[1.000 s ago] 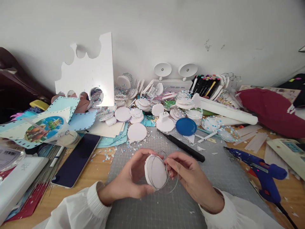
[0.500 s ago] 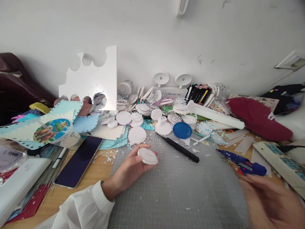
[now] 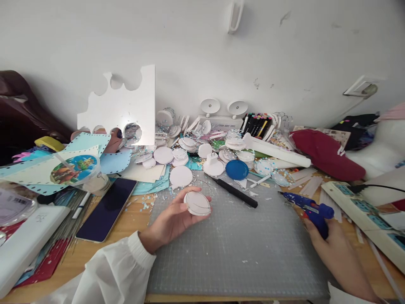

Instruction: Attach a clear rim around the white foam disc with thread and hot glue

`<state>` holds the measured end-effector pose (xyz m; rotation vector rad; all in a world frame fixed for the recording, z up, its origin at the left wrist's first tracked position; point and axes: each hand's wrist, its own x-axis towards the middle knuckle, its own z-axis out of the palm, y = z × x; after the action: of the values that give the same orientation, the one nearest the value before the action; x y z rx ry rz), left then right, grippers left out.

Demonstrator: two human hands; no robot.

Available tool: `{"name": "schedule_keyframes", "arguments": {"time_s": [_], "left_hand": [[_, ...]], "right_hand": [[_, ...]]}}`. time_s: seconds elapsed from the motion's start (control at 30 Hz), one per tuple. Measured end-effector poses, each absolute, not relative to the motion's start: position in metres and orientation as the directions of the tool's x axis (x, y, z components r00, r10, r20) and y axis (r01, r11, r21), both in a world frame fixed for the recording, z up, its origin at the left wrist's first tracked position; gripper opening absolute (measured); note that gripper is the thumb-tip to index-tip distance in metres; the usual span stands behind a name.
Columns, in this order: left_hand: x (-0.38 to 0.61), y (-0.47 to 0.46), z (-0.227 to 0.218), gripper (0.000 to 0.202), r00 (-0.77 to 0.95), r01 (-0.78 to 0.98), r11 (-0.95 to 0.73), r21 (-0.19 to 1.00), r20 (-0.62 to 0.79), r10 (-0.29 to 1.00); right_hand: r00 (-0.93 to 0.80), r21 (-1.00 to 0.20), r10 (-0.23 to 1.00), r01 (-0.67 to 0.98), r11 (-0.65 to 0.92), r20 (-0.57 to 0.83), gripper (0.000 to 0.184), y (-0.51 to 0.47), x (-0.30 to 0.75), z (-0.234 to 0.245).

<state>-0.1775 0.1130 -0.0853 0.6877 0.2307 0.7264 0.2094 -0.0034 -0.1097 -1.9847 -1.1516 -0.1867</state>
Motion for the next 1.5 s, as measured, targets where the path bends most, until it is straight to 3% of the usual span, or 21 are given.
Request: {"name": "schedule_keyframes", "arguments": {"time_s": [0.1,0.17,0.27,0.33,0.43,0.57,0.63,0.73,0.93,1.23,1.4,1.5], "left_hand": [[-0.177,0.114,-0.087,0.042,0.742,-0.536,0.57,0.623,0.025,0.67],[-0.176,0.115,-0.088,0.038,0.739,-0.543,0.594,0.594,0.002,0.674],[-0.174,0.116,-0.089,0.036,0.734,-0.55,0.621,0.558,-0.031,0.679],[-0.174,0.116,-0.09,0.038,0.734,-0.553,0.631,0.545,-0.039,0.678],[-0.173,0.115,-0.091,0.038,0.725,-0.563,0.626,0.54,-0.042,0.688],[-0.174,0.114,-0.093,0.035,0.688,-0.591,0.572,0.569,-0.015,0.726],[-0.174,0.114,-0.093,0.037,0.666,-0.606,0.537,0.587,0.005,0.746],[-0.175,0.116,-0.091,0.046,0.645,-0.62,0.504,0.601,0.025,0.764],[-0.178,0.116,-0.083,0.06,0.639,-0.609,0.502,0.614,0.006,0.769],[-0.181,0.115,-0.088,0.074,0.648,-0.594,0.487,0.64,0.023,0.761],[-0.178,0.114,-0.083,0.067,0.638,-0.577,0.491,0.653,-0.015,0.77],[-0.176,0.114,-0.08,0.064,0.623,-0.576,0.493,0.653,-0.039,0.781]], "right_hand": [[0.617,-0.585,0.676,0.742,-0.329,0.403,0.021,-0.002,0.21,-0.099],[0.71,-0.591,0.599,0.678,-0.438,0.37,0.022,-0.005,0.207,-0.091],[0.828,-0.572,0.468,0.555,-0.604,0.309,0.04,-0.007,0.19,-0.074],[0.843,-0.592,0.354,0.537,-0.601,0.405,0.048,-0.004,0.171,-0.061],[0.744,-0.63,0.452,0.662,-0.406,0.491,0.045,0.011,0.138,-0.046],[0.392,-0.485,0.565,0.874,0.016,0.726,0.031,0.04,0.099,-0.05],[0.268,-0.456,0.574,0.865,0.21,0.774,0.024,0.052,0.084,-0.059],[0.219,-0.533,0.619,0.755,0.383,0.755,0.017,0.062,0.068,-0.075],[0.204,-0.63,0.704,0.655,0.418,0.68,0.021,0.057,0.065,-0.092],[0.254,-0.744,0.747,0.501,0.442,0.615,0.027,0.057,0.06,-0.078],[0.309,-0.828,0.789,0.391,0.403,0.53,0.024,0.056,0.053,-0.079],[0.338,-0.822,0.772,0.41,0.394,0.539,0.023,0.056,0.051,-0.079]]}}
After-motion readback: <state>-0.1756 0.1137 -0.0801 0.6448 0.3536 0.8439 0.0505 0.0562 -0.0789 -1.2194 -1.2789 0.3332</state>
